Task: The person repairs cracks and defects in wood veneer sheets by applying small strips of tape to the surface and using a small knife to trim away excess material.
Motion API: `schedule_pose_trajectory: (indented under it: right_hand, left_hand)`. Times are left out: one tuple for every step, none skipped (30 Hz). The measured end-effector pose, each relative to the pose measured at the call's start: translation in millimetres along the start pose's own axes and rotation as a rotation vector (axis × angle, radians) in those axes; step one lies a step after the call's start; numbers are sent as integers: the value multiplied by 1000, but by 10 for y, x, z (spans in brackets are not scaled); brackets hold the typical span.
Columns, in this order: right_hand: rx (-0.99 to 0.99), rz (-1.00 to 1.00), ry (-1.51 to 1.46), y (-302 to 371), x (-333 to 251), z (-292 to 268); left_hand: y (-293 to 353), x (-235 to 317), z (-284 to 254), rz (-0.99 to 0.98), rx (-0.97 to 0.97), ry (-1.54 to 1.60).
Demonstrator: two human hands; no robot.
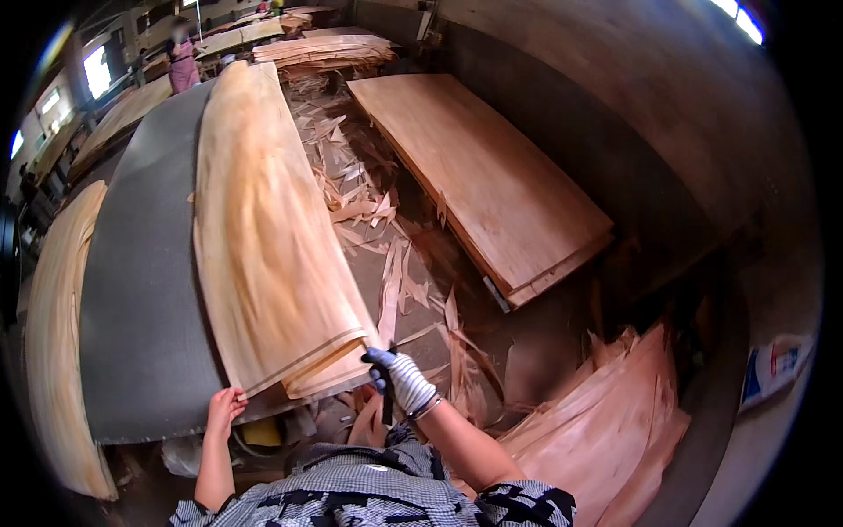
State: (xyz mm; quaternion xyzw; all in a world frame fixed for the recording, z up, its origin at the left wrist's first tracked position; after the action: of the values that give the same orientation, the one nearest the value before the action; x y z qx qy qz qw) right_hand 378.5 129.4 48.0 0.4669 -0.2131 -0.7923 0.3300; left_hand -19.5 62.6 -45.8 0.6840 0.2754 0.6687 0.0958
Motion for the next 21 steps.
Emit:
schedule_pose_trajectory:
  right_hand:
    - [15,-1,12,-60,17,-38]
    - [36,32,-55,-64,57,-100]
    - [54,35,-37,52,-210,-555]
    - [153,-23,27,166,-537,-973]
    - [246,-86,90,273,-882,-1348]
    - [328,-196,138,394,-1373,-1669]
    - [406,-261,155,502,-1587,-1958]
    - [444,-349,190,506,-1760,-2306]
    - [506,-324,186,578,-1876,-2485]
    - [520,-359,183,565,-1944,-2803]
    - [537,-395,178,552,-1995,-3143]
    - [526,-434,170,578,-2142,-3273]
    - [565,-430,205,644,-2288,-3405]
    - [582,-446,235,657,-2429,-3569]
    - [608,-465,265,709,-2582,-3788]
    - [639,-449,251,736,-2683,-3928]
    - [648,-427,222,769,-2784,-4034]
    - [645,-429,233,780,-2950,-4191]
    - [643,-430,244,789,-3106,-4343]
    - [677,-442,258,793,-3246,-4465]
    - [677,-421,256,781,-3327,-4650]
  left_hand:
    - [40,161,-47,17,3,-11]
    - [76,291,-81,7,5,-58]
    - [232,309,457,-24,16,-30]
    - [144,305,955,-17,-46,-26]
    - [29,315,1436,-7,-105,-24]
    - [-205,483,1997,28,-159,-33]
    - [-286,519,2357,22,-199,-78]
    - [-363,512,2688,12,-218,-95]
    - [-496,425,2921,-9,-265,-145]
    - [-526,450,3203,-18,-309,-178]
    - [-566,475,3515,-27,-355,-211]
    - [-606,514,3762,-47,-362,-242]
    - [-625,580,4028,-63,-373,-234]
    - [-750,538,4272,-42,-417,-238]
    - [-874,517,4593,-19,-469,-241]
    - [-911,549,4842,-43,-471,-286]
    - [-1054,494,5093,-50,-486,-330]
    - [-1162,484,5406,-37,-521,-324]
    - [-1259,470,5705,-24,-556,-317]
    - [-1351,432,5963,-27,-572,-359]
    - [-1400,396,6242,-35,-591,-400]
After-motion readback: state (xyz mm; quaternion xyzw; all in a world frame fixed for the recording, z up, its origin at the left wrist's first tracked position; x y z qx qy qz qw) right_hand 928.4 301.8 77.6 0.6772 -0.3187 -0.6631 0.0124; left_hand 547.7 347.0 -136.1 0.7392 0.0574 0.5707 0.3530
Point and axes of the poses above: each hand's wrist, its own y-axis away from the middle knuckle, its own z-axis out of the palm, x = y × z, the point moved 8 cm from there along -y, towards the middle knuckle, and after that the axes turned 5 degrees about z, right-handed, at the moved point
